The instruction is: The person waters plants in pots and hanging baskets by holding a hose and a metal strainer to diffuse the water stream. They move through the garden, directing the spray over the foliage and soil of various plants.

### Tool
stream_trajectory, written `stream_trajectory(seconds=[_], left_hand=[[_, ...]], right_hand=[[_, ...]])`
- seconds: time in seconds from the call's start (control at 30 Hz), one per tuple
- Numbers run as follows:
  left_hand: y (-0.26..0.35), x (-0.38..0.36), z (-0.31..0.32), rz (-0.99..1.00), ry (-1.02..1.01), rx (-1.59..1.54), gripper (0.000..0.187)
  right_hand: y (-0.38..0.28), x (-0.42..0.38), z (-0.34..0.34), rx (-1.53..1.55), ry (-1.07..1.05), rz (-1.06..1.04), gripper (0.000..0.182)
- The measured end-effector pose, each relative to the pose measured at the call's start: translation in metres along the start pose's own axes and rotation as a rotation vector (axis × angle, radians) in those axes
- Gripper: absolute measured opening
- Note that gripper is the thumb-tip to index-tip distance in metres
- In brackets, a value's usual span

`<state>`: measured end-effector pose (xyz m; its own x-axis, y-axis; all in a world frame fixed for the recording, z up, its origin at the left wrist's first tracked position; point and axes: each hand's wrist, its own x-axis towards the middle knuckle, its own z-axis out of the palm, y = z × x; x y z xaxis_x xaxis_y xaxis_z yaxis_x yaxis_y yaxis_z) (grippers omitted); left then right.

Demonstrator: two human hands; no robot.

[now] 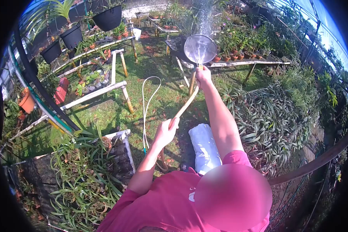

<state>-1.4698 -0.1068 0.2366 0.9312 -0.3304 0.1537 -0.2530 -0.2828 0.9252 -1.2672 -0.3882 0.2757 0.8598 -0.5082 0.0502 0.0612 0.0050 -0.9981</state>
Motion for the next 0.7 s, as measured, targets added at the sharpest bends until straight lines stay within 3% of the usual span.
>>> stream_trajectory(seconds=[0.17,0.33,0.37,0.47,0.7], left_hand=[[-0.025,-0.016,-0.015,-0.032,0.052,-0.012,0.046],[-0.062,-0.034,-0.033,-0.038,0.170,0.050,0.042],[-0.065,-0.039,-0.033,-0.037,0.182,0.028,0.042],[-0.094,-0.049,-0.023,-0.083,0.221,0.001,0.043],[-0.079,-0.057,-0.032,-0.114,0.215,0.046,0.043]], right_hand=[[0.048,-0.014,0.034,-0.108,0.082,0.100,0.026],[0.098,-0.025,0.072,0.109,0.121,0.036,0.020],[0.096,-0.037,0.077,0.106,0.107,0.111,0.018],[0.115,-0.044,0.088,0.103,0.131,0.081,0.019],[0.142,-0.053,0.081,0.226,0.067,0.205,0.016]])
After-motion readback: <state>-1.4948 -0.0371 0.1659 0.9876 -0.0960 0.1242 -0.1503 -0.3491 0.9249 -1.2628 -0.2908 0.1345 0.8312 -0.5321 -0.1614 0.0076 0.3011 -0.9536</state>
